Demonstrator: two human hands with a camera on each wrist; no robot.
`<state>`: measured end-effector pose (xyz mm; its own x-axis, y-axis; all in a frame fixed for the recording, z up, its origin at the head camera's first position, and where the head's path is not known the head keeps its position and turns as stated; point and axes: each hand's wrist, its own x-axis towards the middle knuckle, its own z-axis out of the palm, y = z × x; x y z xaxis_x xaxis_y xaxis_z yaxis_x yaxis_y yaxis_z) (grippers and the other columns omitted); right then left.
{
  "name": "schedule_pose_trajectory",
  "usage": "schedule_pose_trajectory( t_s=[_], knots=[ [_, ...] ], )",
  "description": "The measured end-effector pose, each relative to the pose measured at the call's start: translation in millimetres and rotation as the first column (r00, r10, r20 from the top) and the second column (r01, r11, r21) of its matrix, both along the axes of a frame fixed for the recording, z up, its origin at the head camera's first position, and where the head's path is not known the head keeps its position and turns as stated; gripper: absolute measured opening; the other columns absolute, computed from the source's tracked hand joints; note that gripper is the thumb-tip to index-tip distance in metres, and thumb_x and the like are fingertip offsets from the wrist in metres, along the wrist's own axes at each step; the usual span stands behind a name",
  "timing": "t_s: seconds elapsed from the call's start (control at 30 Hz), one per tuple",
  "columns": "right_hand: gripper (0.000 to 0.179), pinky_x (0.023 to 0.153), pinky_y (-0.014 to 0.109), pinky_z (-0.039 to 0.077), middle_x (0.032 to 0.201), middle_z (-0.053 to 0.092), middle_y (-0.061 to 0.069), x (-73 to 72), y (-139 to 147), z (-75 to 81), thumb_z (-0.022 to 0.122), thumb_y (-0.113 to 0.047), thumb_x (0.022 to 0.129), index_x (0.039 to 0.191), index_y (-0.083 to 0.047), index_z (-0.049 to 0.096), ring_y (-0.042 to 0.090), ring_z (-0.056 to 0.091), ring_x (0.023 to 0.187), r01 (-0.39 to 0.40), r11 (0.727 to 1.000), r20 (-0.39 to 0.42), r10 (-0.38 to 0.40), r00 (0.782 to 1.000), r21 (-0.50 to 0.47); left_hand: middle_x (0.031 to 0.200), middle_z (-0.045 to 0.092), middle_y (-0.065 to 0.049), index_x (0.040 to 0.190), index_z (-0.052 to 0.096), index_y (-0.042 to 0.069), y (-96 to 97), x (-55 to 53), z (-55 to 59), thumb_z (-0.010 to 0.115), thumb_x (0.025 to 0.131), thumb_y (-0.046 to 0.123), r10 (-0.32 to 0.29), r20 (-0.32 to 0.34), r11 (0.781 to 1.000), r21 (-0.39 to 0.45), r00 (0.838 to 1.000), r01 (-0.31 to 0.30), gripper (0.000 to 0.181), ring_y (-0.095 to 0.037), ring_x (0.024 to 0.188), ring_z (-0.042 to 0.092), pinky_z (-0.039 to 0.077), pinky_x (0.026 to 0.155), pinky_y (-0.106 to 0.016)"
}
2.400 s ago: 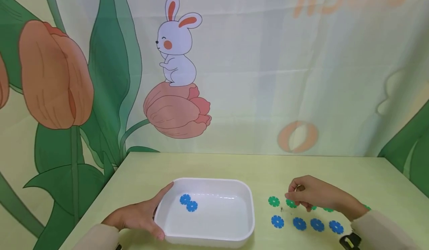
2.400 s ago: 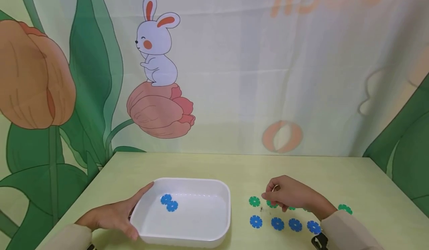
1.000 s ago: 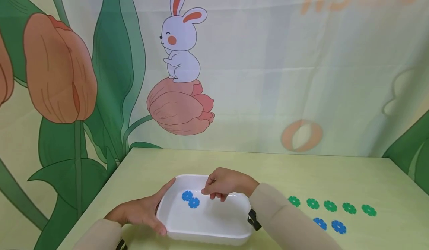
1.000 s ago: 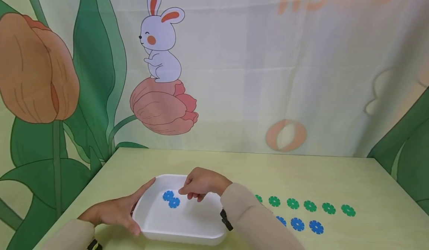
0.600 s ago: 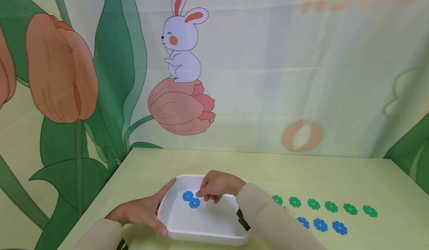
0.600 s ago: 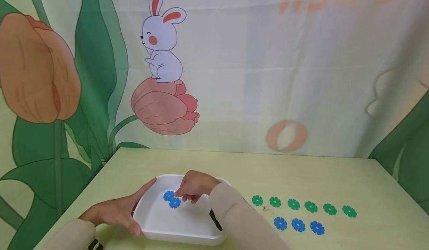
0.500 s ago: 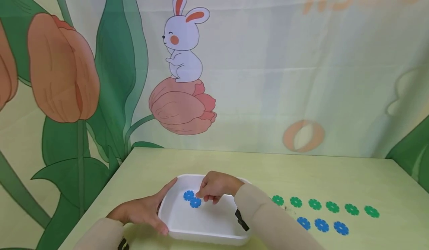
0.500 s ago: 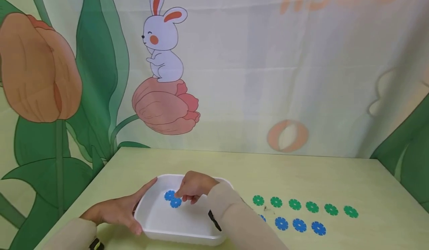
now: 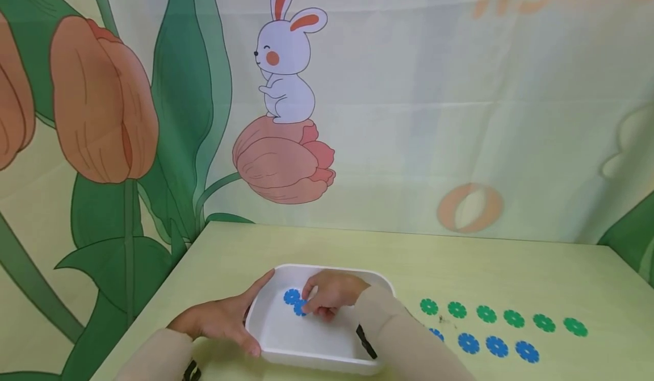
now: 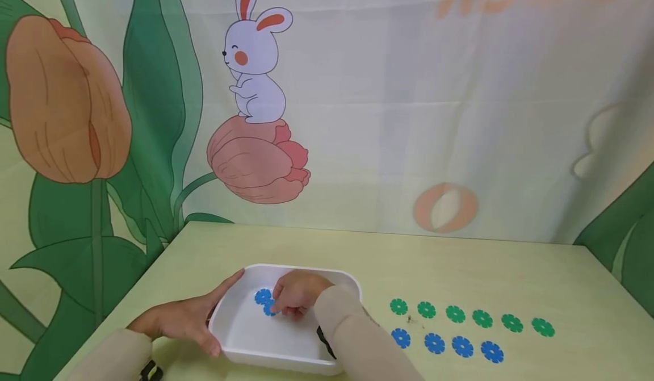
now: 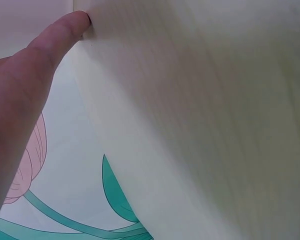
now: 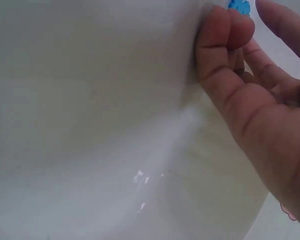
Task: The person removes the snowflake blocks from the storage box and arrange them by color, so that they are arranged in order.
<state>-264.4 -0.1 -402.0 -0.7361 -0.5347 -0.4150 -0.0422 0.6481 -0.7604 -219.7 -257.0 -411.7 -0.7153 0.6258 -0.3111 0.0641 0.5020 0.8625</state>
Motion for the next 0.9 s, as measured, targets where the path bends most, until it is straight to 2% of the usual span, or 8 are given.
schedule_pose_trajectory(
  t_s=[0.23, 0.43, 0.57, 0.77, 0.9],
  knots=[
    [0.019, 0.057, 0.028, 0.052, 0.066, 0.054, 0.004, 5.9, -3, 1.3, 0.076, -0.013, 0.089, 0.103, -0.007, 0.064, 0.016, 0.051, 0.056, -0.006, 0.999, -0.084, 0.009, 0.996, 0.038, 0.156, 0.017, -0.02, 0.159, -0.014, 0.018, -2.4, -0.4, 1.7, 0.087, 0.075, 0.043, -0.006, -0.009, 1.0, 0.003, 1.0, 0.006, 0.133, -0.029, 0.122, 0.042, 0.044, 0.104, -0.046],
    [0.024, 0.055, 0.026, 0.049, 0.068, 0.052, 0.003, 10.1, -12, -2.6, 0.081, -0.022, 0.085, 0.097, -0.012, 0.062, 0.016, 0.05, 0.054, 0.037, 0.988, -0.189, -0.007, 0.982, 0.152, 0.155, 0.018, -0.02, 0.159, -0.015, 0.019, -3.0, 1.1, 1.1, 0.088, 0.074, 0.043, -0.004, -0.004, 1.0, 0.006, 1.0, 0.004, 0.135, -0.029, 0.122, 0.042, 0.043, 0.104, -0.044],
    [0.025, 0.052, 0.025, 0.047, 0.071, 0.05, 0.004, 11.6, -16, -4.3, 0.082, -0.022, 0.085, 0.094, -0.013, 0.06, 0.015, 0.048, 0.052, 0.051, 0.979, -0.236, -0.003, 0.972, 0.197, 0.155, 0.018, -0.02, 0.159, -0.015, 0.02, -2.5, 1.1, 1.1, 0.088, 0.074, 0.044, -0.009, -0.006, 1.0, 0.014, 1.0, 0.009, 0.135, -0.029, 0.121, 0.042, 0.044, 0.103, -0.043],
    [0.026, 0.052, 0.024, 0.045, 0.073, 0.051, 0.004, 12.1, -15, -4.2, 0.082, -0.017, 0.084, 0.09, -0.012, 0.058, 0.015, 0.049, 0.052, 0.04, 0.972, -0.264, 0.023, 0.964, 0.233, 0.156, 0.017, -0.02, 0.159, -0.015, 0.019, -0.4, 0.5, 0.7, 0.088, 0.074, 0.043, -0.007, 0.001, 1.0, 0.02, 1.0, 0.007, 0.135, -0.029, 0.122, 0.042, 0.043, 0.105, -0.045],
    [0.026, 0.053, 0.023, 0.047, 0.076, 0.053, 0.003, 10.1, -11, -4.9, 0.083, -0.014, 0.083, 0.087, -0.012, 0.057, 0.014, 0.052, 0.053, 0.013, 0.975, -0.258, 0.046, 0.965, 0.223, 0.157, 0.015, -0.02, 0.159, -0.015, 0.019, 0.5, 0.7, -0.4, 0.089, 0.074, 0.043, -0.002, 0.002, 1.0, 0.022, 1.0, 0.002, 0.136, -0.029, 0.123, 0.041, 0.042, 0.105, -0.046]
  ],
)
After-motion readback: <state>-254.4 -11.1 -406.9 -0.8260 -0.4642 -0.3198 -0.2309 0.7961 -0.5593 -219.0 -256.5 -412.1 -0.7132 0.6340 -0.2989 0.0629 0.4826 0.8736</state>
